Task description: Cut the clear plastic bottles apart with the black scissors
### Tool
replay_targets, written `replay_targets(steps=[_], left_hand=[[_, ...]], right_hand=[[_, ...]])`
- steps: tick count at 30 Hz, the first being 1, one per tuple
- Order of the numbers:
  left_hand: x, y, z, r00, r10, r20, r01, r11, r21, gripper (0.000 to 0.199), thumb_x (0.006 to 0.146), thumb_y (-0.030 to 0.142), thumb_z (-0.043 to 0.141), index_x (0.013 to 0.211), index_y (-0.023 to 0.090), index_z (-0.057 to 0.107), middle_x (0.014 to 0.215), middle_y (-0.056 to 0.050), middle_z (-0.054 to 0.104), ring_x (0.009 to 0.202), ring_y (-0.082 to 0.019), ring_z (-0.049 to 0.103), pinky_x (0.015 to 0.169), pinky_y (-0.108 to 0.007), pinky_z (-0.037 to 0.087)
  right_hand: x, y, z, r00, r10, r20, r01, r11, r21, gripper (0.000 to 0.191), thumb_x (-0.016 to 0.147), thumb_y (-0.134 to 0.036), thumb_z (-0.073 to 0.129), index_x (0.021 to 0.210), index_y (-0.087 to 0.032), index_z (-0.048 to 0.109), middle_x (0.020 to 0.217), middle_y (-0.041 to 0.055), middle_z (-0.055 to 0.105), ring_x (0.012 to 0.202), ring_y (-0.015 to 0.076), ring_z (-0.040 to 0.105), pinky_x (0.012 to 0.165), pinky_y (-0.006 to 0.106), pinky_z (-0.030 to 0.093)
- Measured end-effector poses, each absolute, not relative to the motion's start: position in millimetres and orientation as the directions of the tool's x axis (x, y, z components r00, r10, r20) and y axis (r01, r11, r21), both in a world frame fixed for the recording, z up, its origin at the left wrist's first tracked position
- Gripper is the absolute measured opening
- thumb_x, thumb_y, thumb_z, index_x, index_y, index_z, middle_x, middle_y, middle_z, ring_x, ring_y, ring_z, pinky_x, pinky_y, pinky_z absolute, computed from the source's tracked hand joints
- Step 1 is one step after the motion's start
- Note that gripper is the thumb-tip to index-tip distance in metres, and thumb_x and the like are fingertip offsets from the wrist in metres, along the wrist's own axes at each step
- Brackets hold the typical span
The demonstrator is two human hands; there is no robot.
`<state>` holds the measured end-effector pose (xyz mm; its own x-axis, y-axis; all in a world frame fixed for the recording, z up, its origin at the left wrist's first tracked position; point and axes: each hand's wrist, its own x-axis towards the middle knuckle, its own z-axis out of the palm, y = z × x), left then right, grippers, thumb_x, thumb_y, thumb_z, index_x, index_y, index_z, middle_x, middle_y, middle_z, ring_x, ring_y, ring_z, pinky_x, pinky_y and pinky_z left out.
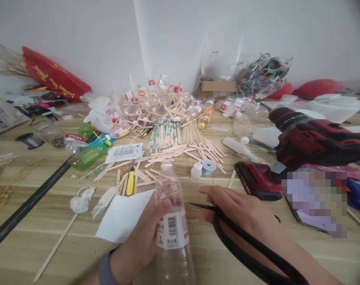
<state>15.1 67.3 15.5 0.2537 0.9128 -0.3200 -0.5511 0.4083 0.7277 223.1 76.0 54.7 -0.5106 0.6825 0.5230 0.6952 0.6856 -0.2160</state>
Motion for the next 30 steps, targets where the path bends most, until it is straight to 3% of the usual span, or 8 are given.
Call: replay_targets(steps=[3, 7, 11, 21, 30], left_hand=[[21, 68, 13, 0.267, 0.910, -0.316, -0.561, 0.413, 0.717, 0.061, 0.072, 0.050, 0.084, 0.122, 0.025, 0.061, 0.097, -0.002, 0.077, 0.084, -0.021, 0.072, 0.079, -0.033, 0.055], [24, 65, 3, 0.301, 0.899, -0.317, -0.573, 0.436, 0.694, 0.060, 0.074, 0.053, 0.081, 0.123, 0.024, 0.061, 0.095, -0.004, 0.078, 0.080, -0.021, 0.073, 0.078, -0.034, 0.055], [21, 59, -3, 0.341, 0.899, -0.274, -0.592, 0.432, 0.680, 0.059, 0.077, 0.050, 0.080, 0.126, 0.024, 0.059, 0.096, -0.006, 0.078, 0.081, -0.022, 0.073, 0.080, -0.036, 0.055], [20, 56, -1, 0.300, 0.908, -0.291, -0.570, 0.415, 0.709, 0.064, 0.068, 0.050, 0.087, 0.123, 0.025, 0.065, 0.103, -0.007, 0.078, 0.085, -0.023, 0.072, 0.079, -0.034, 0.055], [19, 53, 2, 0.285, 0.919, -0.271, -0.525, 0.386, 0.758, 0.060, 0.073, 0.052, 0.082, 0.125, 0.026, 0.064, 0.121, -0.009, 0.073, 0.109, -0.030, 0.067, 0.097, -0.042, 0.049]], right_hand=[[227, 75, 54, -0.532, 0.674, 0.512, 0.713, 0.683, -0.158, 0.021, 0.108, -0.023, 0.035, 0.093, -0.021, 0.049, 0.069, -0.0028, 0.058, 0.054, 0.0157, 0.059, 0.047, 0.028, 0.036], [230, 74, 52, -0.598, 0.636, 0.488, 0.703, 0.708, -0.061, 0.032, 0.109, -0.017, 0.029, 0.083, -0.021, 0.047, 0.067, -0.0010, 0.058, 0.055, 0.0175, 0.058, 0.049, 0.030, 0.035], [226, 73, 56, -0.604, 0.619, 0.502, 0.699, 0.714, -0.040, 0.041, 0.111, -0.020, 0.022, 0.082, -0.020, 0.050, 0.068, 0.0005, 0.059, 0.057, 0.0173, 0.059, 0.051, 0.030, 0.036], [223, 71, 59, -0.630, 0.602, 0.489, 0.684, 0.729, -0.016, 0.048, 0.112, -0.031, 0.020, 0.077, -0.019, 0.050, 0.065, -0.0004, 0.057, 0.053, 0.0156, 0.057, 0.048, 0.031, 0.034], [224, 70, 58, -0.640, 0.616, 0.460, 0.685, 0.728, -0.023, 0.042, 0.112, -0.026, 0.027, 0.076, -0.020, 0.050, 0.065, -0.0005, 0.056, 0.054, 0.0159, 0.057, 0.050, 0.031, 0.033]])
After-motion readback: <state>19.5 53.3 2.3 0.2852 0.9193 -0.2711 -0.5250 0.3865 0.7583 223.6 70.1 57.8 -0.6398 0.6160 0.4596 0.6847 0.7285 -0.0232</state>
